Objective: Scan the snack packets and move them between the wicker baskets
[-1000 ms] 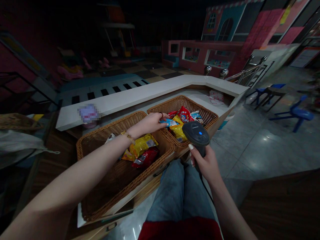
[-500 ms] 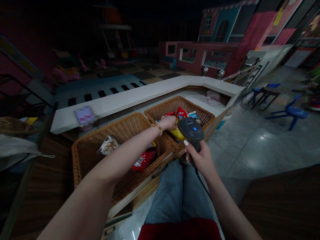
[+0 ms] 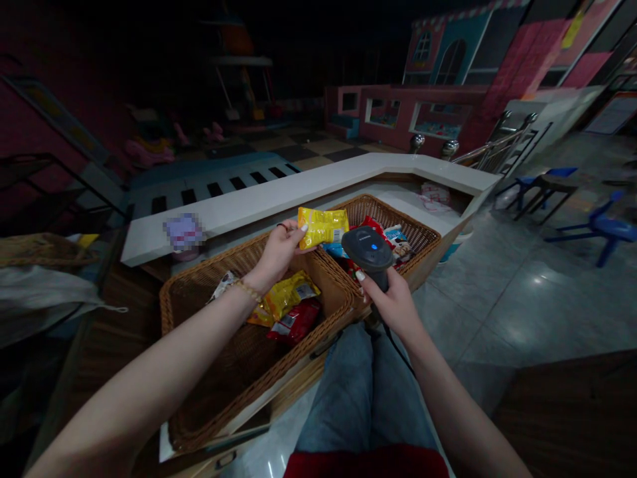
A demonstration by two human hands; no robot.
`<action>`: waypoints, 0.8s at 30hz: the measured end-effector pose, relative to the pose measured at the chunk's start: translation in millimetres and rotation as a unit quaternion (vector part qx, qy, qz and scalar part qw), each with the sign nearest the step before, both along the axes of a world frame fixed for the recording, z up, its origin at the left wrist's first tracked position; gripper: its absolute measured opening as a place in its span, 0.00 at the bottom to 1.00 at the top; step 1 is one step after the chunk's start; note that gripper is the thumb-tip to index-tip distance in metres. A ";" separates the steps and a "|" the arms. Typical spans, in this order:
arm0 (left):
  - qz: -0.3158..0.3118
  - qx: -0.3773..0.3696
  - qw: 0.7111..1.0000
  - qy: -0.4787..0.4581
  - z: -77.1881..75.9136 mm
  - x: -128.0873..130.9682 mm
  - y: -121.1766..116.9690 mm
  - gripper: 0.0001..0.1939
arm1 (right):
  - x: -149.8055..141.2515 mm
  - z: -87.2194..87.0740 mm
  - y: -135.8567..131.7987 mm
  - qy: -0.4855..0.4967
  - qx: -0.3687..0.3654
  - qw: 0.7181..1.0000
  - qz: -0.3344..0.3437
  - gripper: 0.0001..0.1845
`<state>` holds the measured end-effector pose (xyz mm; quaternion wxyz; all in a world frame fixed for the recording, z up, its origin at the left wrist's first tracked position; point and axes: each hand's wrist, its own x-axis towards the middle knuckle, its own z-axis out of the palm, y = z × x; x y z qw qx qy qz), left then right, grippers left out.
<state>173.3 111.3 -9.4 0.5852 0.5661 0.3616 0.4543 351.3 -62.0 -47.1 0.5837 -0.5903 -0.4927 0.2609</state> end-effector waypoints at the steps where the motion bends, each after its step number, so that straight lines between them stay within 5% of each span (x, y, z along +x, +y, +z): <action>1: 0.010 -0.004 1.000 -0.021 -1.7 -4.0 -0.7 0.12 | 0.9 -0.2 1.0 -0.006 -0.005 1.000 0.001 0.18; 8: 0.024 -0.043 0.995 -0.091 6.8 -14.1 6.8 0.10 | 5.0 3.1 3.7 -0.044 -0.028 0.999 0.011 0.16; 24: 0.021 -0.054 0.994 -0.095 2.8 -14.7 5.1 0.07 | 4.1 4.8 2.6 -0.066 -0.025 0.998 0.005 0.13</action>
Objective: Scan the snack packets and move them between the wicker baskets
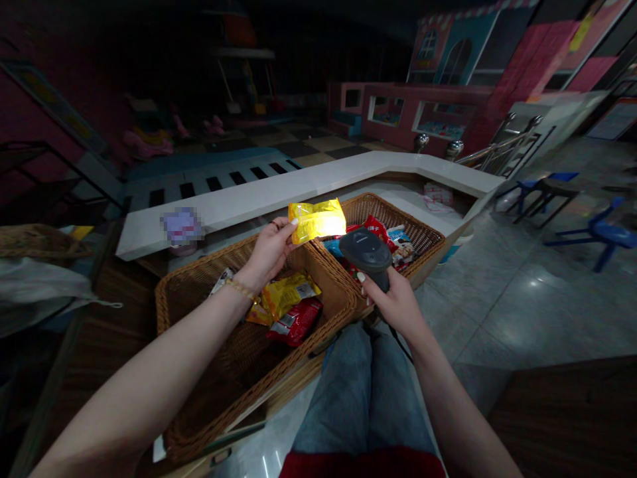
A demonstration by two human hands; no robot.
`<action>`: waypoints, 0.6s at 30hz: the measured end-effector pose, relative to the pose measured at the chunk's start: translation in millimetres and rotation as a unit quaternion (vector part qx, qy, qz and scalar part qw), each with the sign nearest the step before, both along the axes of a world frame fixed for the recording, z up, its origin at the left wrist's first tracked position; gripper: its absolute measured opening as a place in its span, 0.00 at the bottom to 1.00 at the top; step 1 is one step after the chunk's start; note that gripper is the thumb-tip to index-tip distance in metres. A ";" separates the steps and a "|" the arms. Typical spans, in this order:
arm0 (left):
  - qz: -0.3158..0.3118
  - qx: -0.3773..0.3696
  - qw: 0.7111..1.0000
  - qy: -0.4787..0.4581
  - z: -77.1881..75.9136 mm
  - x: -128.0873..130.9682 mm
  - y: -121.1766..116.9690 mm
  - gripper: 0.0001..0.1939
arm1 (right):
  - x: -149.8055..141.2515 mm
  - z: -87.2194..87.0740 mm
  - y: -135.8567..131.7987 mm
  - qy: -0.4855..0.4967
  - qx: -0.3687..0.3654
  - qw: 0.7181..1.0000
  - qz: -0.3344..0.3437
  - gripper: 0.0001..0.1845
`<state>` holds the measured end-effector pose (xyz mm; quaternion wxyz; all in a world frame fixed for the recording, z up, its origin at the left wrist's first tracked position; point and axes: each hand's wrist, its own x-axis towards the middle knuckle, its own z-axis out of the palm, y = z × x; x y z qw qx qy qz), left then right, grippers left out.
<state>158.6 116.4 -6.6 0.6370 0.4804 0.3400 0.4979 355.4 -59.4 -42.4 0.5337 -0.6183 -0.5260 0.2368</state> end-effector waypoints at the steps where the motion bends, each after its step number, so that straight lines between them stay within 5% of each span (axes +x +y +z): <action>1: -0.001 -0.001 1.000 -0.001 0.0 0.3 -0.3 0.07 | 0.3 -0.7 0.1 0.001 0.000 1.000 0.000 0.13; 8: 0.009 0.018 0.999 0.030 5.4 -0.4 0.1 0.09 | 3.2 -6.3 2.0 0.037 -0.001 0.999 0.010 0.16; 13: 0.112 0.145 0.977 0.108 19.9 -15.4 10.3 0.03 | 2.7 -6.3 3.0 0.101 0.005 0.994 0.034 0.19; 18: 0.157 0.210 0.952 0.157 40.7 -30.0 8.5 0.13 | -0.1 -1.1 1.8 0.131 0.016 0.991 0.036 0.20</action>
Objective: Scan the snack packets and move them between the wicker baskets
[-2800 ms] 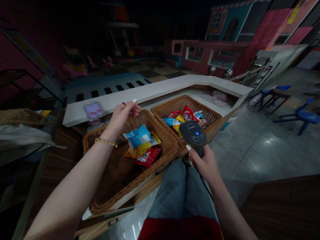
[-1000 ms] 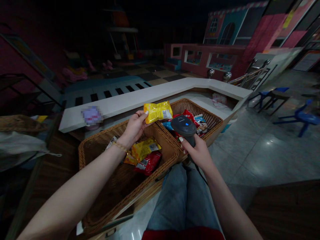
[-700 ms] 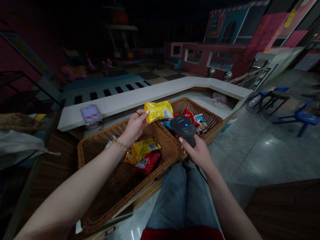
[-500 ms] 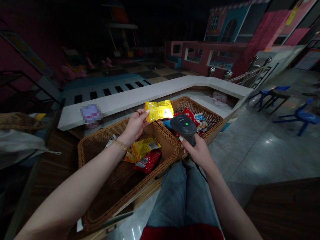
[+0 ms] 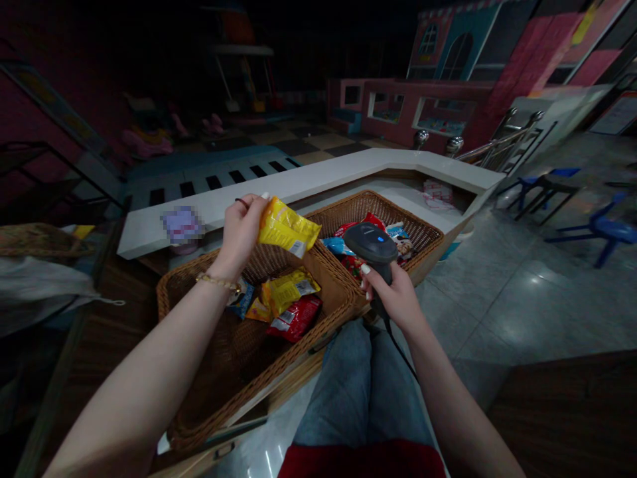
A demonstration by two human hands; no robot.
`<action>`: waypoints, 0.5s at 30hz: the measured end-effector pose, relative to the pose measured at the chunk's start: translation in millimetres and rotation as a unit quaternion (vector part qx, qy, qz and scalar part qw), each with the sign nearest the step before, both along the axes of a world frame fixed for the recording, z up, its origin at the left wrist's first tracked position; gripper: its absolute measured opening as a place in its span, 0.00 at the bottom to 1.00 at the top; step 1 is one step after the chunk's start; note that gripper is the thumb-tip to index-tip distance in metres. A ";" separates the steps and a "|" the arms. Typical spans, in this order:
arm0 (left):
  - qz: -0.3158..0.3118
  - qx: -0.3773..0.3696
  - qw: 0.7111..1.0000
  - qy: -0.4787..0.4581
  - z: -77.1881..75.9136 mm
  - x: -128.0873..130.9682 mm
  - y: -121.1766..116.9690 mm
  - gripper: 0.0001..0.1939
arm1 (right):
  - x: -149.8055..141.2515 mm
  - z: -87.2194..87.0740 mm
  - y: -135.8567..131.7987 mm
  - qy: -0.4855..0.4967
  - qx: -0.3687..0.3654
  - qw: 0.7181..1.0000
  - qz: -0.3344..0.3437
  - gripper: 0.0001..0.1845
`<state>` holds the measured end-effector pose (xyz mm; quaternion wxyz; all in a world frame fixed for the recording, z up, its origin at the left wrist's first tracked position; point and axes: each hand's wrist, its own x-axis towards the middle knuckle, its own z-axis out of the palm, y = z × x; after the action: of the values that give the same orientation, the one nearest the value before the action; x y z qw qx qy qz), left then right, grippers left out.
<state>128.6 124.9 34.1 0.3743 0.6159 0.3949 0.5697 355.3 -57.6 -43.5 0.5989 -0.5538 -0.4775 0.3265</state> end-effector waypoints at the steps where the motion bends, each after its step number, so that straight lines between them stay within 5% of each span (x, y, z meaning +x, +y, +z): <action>1: -0.009 -0.004 1.000 0.005 4.5 -1.6 -2.3 0.15 | -0.5 1.1 -0.3 0.003 0.002 1.000 0.000 0.20; 5: -0.035 -0.002 0.998 0.043 17.8 -3.5 -7.8 0.18 | -1.7 3.8 -0.9 0.011 -0.002 1.000 0.000 0.20; 10: -0.100 0.004 0.985 0.142 9.0 13.4 6.0 0.04 | -0.7 1.9 0.7 0.009 -0.001 1.000 0.002 0.19; 15: -0.219 0.065 0.879 0.419 -15.2 58.4 26.9 0.17 | 3.2 -2.8 3.4 0.009 -0.001 1.000 0.015 0.20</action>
<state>187.0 151.8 18.8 0.2482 0.8909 0.3318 0.1860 358.5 -54.2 -46.4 0.5974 -0.5442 -0.4801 0.3414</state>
